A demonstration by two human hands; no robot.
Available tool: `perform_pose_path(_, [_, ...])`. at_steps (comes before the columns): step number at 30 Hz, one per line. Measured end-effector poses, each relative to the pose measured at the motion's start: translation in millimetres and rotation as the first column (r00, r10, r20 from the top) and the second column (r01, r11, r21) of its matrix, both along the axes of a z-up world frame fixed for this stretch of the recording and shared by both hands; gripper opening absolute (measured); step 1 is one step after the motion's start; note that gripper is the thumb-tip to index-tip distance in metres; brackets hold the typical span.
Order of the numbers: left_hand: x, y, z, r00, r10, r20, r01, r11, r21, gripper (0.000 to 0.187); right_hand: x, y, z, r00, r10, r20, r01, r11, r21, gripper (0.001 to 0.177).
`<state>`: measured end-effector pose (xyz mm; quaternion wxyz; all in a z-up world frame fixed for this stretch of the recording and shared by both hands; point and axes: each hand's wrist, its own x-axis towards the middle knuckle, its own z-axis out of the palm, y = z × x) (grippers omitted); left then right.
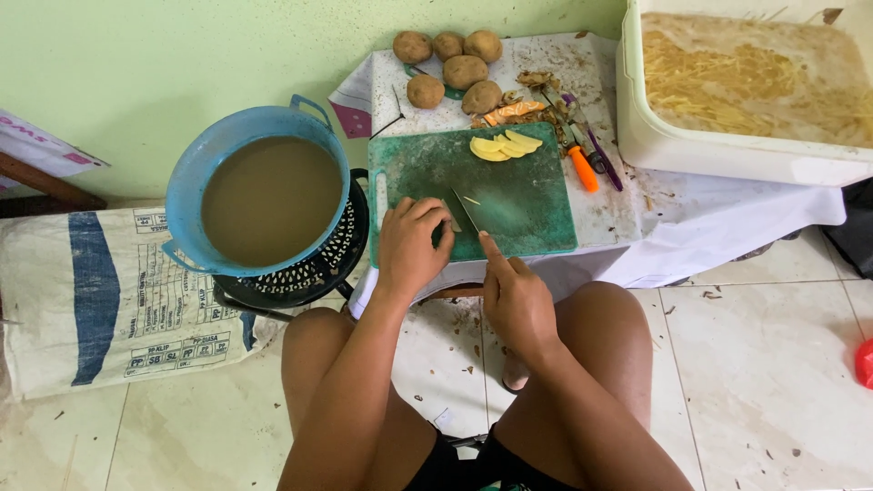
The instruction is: Slicing potato pieces into very thin julienne strips using a kitchen knife on a cutting board while sitting on the floor.
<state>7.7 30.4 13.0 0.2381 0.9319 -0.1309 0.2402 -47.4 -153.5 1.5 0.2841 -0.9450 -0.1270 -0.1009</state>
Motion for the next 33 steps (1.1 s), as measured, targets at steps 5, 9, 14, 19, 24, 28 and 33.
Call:
perform_pose_path(5, [2, 2, -3, 1.000, -0.008, -0.008, 0.008, 1.000, 0.010, 0.005, 3, -10, 3, 1.000, -0.013, 0.002, 0.013, 0.999, 0.051, 0.052])
perform_pose_path(9, [3, 2, -4, 1.000, -0.021, 0.005, 0.021, 1.000, 0.006, 0.006, 7, -18, 3, 0.997, -0.067, 0.026, 0.065, 0.996, 0.059, 0.051])
perform_pose_path(14, [4, 2, -6, 1.000, -0.020, 0.003, 0.020, 1.000, 0.009, 0.006, 6, -21, 3, 0.989, -0.113, 0.097, 0.119, 0.992, -0.049, 0.050])
perform_pose_path(19, [3, 3, -10, 1.000, -0.026, 0.013, 0.026, 1.000, 0.013, 0.006, 6, -20, -7, 0.981, -0.145, 0.126, 0.161, 0.978, -0.134, 0.051])
perform_pose_path(24, [0, -3, 3, 0.995, -0.048, 0.089, 0.049, 0.999, 0.000, 0.011, 5, -19, -8, 0.975, -0.171, 0.142, 0.192, 0.971, -0.146, 0.051])
perform_pose_path(28, [1, -2, -3, 0.994, -0.042, 0.104, 0.038, 0.999, 0.033, 0.012, 3, -15, 0, 0.987, -0.122, 0.104, 0.128, 0.990, -0.055, 0.052])
perform_pose_path(33, [4, 5, -8, 0.999, -0.003, 0.035, 0.002, 1.000, 0.030, 0.008, 0, -6, 2, 0.997, -0.021, 0.073, 0.012, 0.994, 0.112, 0.048])
